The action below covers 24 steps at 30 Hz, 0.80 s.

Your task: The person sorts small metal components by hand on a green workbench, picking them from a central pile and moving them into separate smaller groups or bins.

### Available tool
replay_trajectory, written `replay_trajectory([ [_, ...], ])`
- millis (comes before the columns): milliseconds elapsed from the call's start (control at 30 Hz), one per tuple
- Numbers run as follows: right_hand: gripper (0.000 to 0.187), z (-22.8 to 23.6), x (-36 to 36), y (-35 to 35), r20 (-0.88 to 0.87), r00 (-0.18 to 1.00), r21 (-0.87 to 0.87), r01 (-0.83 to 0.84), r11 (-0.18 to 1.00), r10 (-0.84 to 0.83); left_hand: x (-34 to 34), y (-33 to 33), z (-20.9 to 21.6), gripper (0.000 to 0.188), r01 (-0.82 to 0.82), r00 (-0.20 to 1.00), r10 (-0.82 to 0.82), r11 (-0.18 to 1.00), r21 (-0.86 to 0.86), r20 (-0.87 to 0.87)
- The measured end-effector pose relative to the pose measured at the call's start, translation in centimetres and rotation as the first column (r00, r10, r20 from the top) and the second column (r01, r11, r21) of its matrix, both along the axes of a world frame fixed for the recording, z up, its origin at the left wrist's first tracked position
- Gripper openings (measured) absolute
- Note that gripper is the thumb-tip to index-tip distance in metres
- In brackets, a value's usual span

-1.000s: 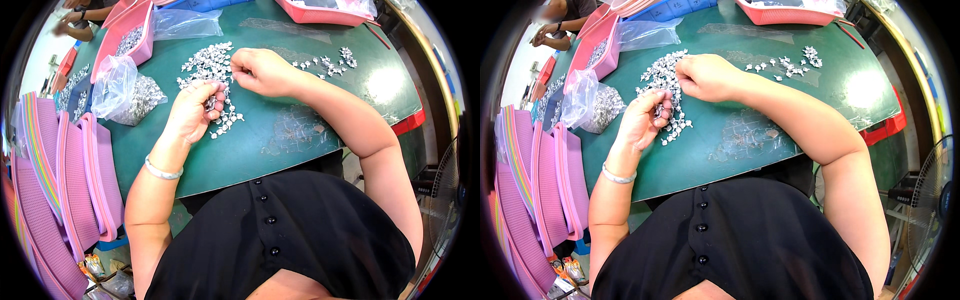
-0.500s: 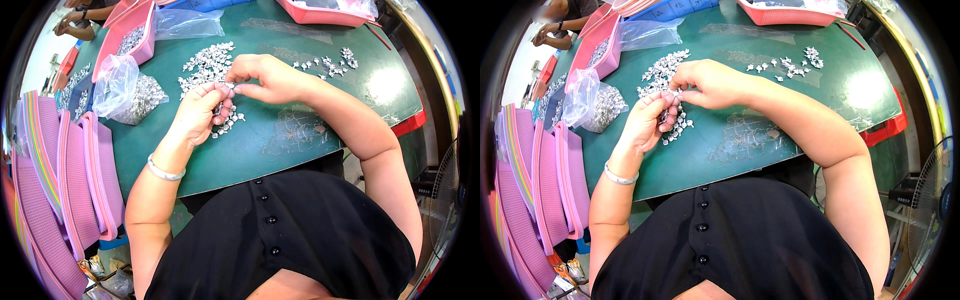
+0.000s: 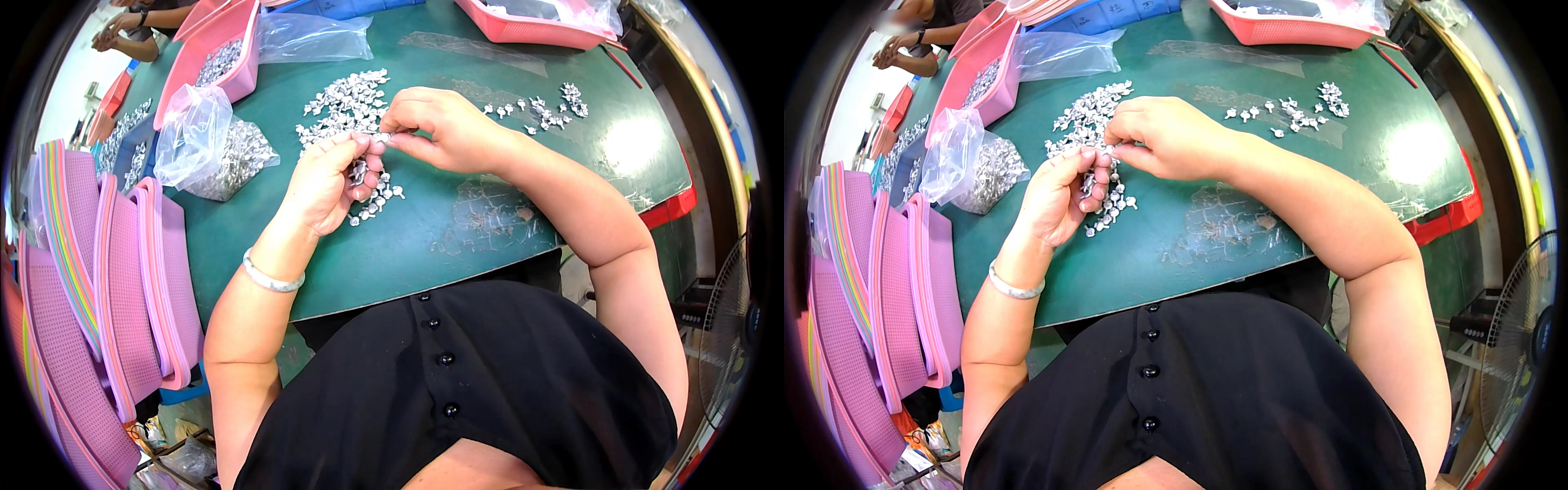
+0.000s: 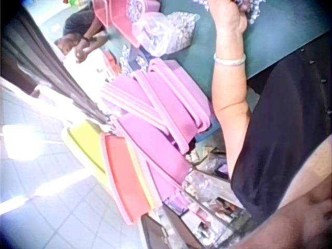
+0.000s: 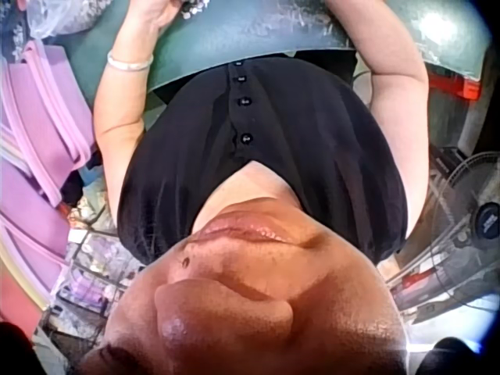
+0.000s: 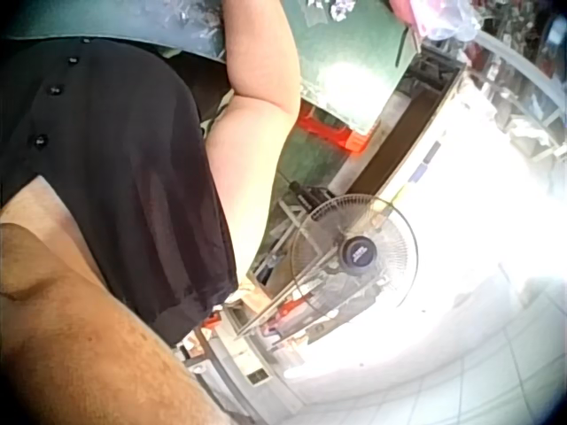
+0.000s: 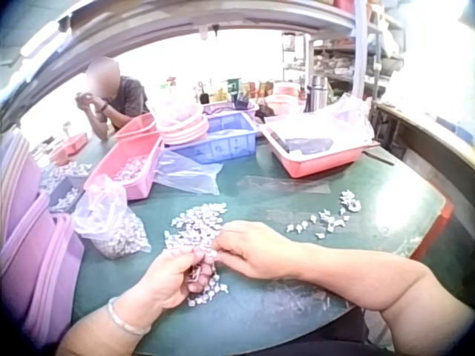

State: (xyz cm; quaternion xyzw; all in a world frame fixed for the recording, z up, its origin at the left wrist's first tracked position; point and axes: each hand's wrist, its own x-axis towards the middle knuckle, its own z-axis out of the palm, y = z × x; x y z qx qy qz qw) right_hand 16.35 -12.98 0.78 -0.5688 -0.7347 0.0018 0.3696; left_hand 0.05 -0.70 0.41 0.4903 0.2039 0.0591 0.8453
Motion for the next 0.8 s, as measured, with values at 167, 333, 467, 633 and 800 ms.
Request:
replay_trajectory([
  [167,0.015,0.13,-0.23,-0.07,0.003,1.000,0.024,0.001,1.000,-0.001,-0.03,-0.15,0.20,0.015,-0.010,1.000,0.010,1.000,-0.001,-0.005],
  [333,0.014,0.13,-0.22,0.00,0.048,0.999,0.071,-0.015,0.997,0.012,-0.08,-0.14,0.21,0.015,-0.010,1.000,0.010,1.000,0.007,0.000],
  [467,0.014,0.08,-0.26,0.01,0.047,0.999,0.087,-0.020,0.996,0.015,-0.01,-0.21,0.15,0.015,-0.020,1.000,0.020,1.000,-0.002,-0.006],
  [633,0.014,0.10,-0.31,-0.05,0.054,0.998,0.095,-0.025,0.995,0.020,0.03,-0.26,0.14,0.014,-0.017,1.000,0.017,1.000,-0.011,-0.015],
  [800,0.014,0.10,-0.45,-0.01,0.059,0.998,0.097,-0.029,0.995,0.024,0.00,-0.21,-0.02,0.014,-0.018,1.000,0.018,1.000,0.013,-0.020],
])
